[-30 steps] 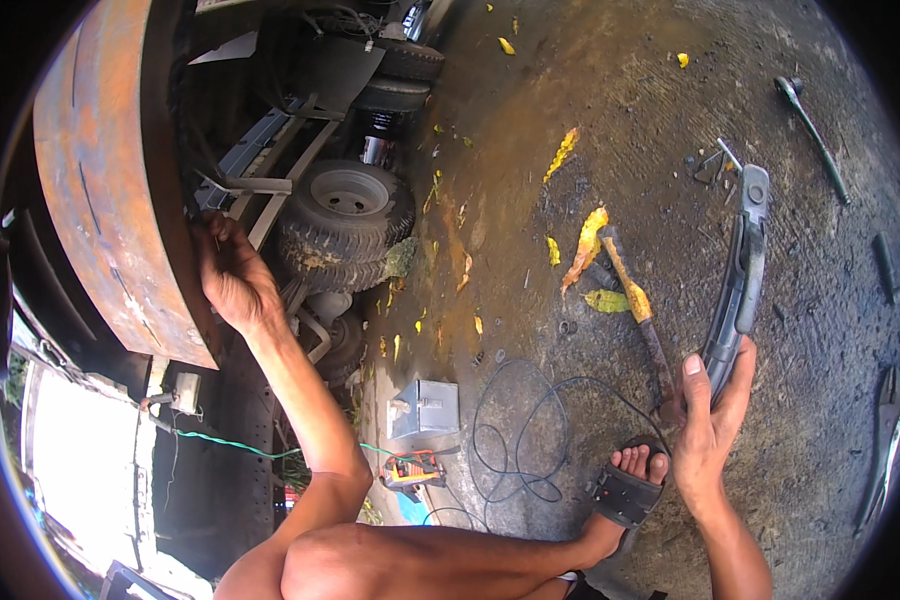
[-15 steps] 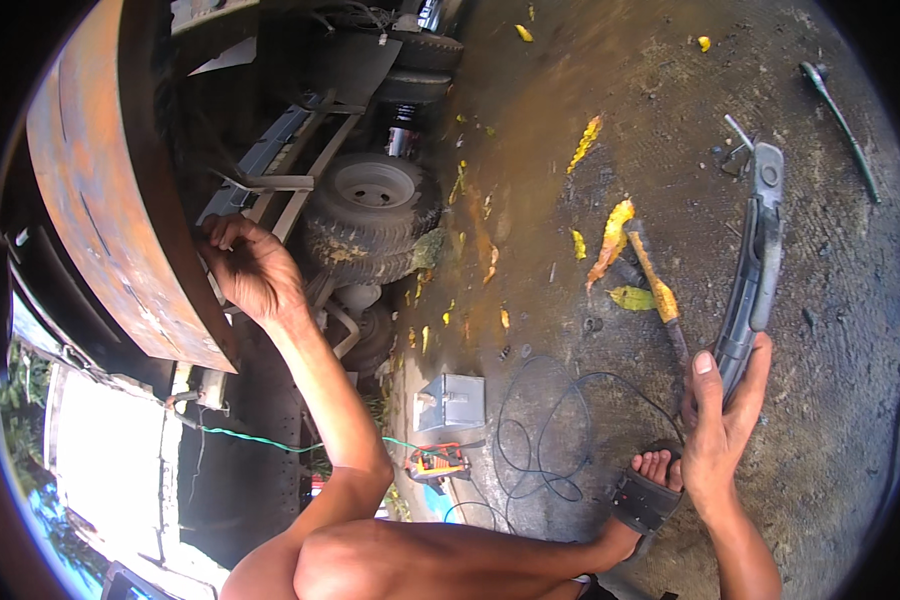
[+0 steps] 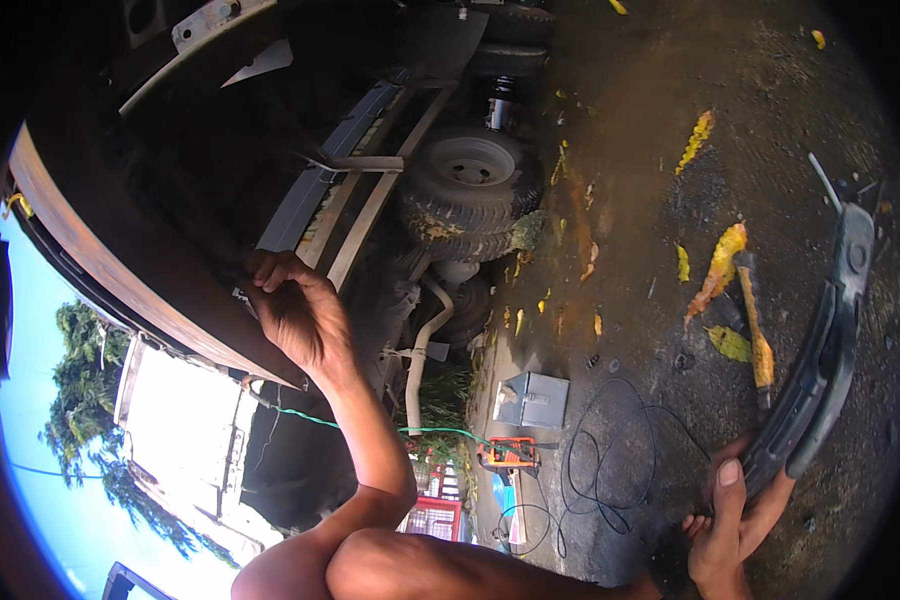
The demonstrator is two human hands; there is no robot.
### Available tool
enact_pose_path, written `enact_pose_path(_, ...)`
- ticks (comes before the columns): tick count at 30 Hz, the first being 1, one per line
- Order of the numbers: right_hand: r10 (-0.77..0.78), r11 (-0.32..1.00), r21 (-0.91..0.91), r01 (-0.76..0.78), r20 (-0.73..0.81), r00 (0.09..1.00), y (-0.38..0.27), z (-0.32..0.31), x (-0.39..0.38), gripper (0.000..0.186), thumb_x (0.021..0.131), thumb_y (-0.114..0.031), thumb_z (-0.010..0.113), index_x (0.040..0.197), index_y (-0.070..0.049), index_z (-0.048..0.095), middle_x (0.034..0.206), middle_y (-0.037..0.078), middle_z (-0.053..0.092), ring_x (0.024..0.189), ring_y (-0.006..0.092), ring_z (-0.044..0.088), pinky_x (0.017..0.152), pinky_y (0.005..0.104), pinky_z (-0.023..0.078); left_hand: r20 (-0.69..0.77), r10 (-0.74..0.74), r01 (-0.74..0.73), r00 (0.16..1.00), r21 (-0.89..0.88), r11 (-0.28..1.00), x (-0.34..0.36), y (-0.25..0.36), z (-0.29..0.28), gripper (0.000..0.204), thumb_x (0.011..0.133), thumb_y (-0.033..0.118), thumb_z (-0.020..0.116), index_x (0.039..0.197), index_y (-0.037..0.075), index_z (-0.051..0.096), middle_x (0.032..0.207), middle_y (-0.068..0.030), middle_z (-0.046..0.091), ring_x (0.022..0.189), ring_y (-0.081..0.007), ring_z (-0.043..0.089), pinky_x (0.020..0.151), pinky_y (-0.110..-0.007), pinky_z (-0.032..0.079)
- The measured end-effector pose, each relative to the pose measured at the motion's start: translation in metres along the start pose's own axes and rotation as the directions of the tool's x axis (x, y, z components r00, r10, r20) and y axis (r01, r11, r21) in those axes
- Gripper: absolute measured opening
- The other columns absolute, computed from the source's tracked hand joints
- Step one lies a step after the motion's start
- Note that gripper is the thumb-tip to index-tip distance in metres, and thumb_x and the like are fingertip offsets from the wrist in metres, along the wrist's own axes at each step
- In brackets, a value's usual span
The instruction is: The person welds a curved metal panel attached to a vehicle using a handheld welding torch. They prepare the welder, insert a new electrode, and apply welds along the panel edge, producing sparks. The person also uses pliers to cut a metal rod and handles a box of electrodes.
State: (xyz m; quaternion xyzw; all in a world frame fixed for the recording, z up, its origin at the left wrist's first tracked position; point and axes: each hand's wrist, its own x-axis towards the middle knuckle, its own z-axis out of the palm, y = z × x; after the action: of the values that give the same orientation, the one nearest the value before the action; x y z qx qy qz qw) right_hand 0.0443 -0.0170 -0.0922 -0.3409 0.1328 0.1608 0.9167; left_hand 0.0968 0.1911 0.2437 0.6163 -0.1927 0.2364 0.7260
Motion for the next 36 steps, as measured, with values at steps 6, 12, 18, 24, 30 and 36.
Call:
enact_pose_path(6,0.081,0.996,-0.036,-0.079,0.075,0.994,0.003,-0.013,0.009,0.06,0.094,-0.02,0.054,0.144,0.003,0.029,0.088,0.006,0.049,0.064,0.0088,0.045,0.054,0.0248,0.038,-0.073,-0.004,0.003,0.997,-0.015,1.0,-0.01,-0.001,0.017,0.021,0.091,-0.003,0.063,0.111,-0.002,0.058,0.094,-0.0074,0.053,0.085,-0.0154,0.051,0.078,-0.025,0.05)
enact_pose_path(12,0.176,0.984,0.011,-0.179,0.139,0.975,-0.002,-0.009,0.023,0.068,0.082,-0.015,0.056,0.142,0.002,0.029,0.089,0.008,0.047,0.067,0.0108,0.046,0.057,0.0245,0.04,-0.079,-0.014,0.015,0.997,0.007,1.0,-0.008,-0.005,0.014,0.022,0.089,-0.003,0.065,0.108,-0.002,0.056,0.096,-0.0066,0.051,0.086,-0.0149,0.051,0.078,-0.024,0.05)
enact_pose_path(18,0.206,0.978,-0.023,-0.205,0.175,0.963,-0.002,-0.02,0.025,0.075,0.072,-0.011,0.05,0.142,0.002,0.029,0.087,0.008,0.045,0.065,0.01,0.045,0.056,0.0232,0.038,-0.095,0.011,-0.006,0.995,0.051,0.999,-0.006,-0.009,0.02,0.02,0.088,-0.004,0.065,0.103,-0.001,0.053,0.096,-0.0075,0.052,0.087,-0.0152,0.053,0.08,-0.024,0.052)
enact_pose_path(24,0.127,0.992,-0.003,-0.129,0.17,0.977,-0.002,-0.023,0.017,0.078,0.082,-0.021,0.054,0.149,-0.002,0.021,0.086,0.008,0.046,0.063,0.0099,0.044,0.051,0.0233,0.037,-0.065,0.018,-0.014,0.998,0.057,0.998,-0.01,-0.003,0.024,0.022,0.09,-0.002,0.063,0.109,-0.005,0.053,0.097,-0.0083,0.051,0.089,-0.0163,0.053,0.082,-0.025,0.052)
enact_pose_path(30,0.095,0.994,0.032,-0.1,0.141,0.986,-0.012,-0.015,0.012,0.081,0.095,-0.045,0.052,0.153,-0.003,0.015,0.085,0.008,0.047,0.063,0.0109,0.046,0.049,0.0241,0.039,-0.13,0.039,-0.03,0.991,0.064,0.997,-0.014,-0.004,0.017,0.021,0.091,0.0,0.063,0.109,-0.005,0.052,0.099,-0.0093,0.053,0.089,-0.0164,0.053,0.083,-0.026,0.052)
enact_pose_path(36,-0.022,0.999,0.034,0.017,0.15,0.988,-0.002,-0.017,0.014,0.071,0.098,-0.039,0.047,0.151,-0.001,0.017,0.092,0.009,0.048,0.064,0.0108,0.049,0.05,0.0235,0.04,-0.141,0.032,-0.021,0.99,0.076,0.997,-0.011,-0.006,0.025,0.02,0.092,0.001,0.063,0.108,-0.005,0.051,0.1,-0.0103,0.054,0.09,-0.0167,0.053,0.083,-0.025,0.053)
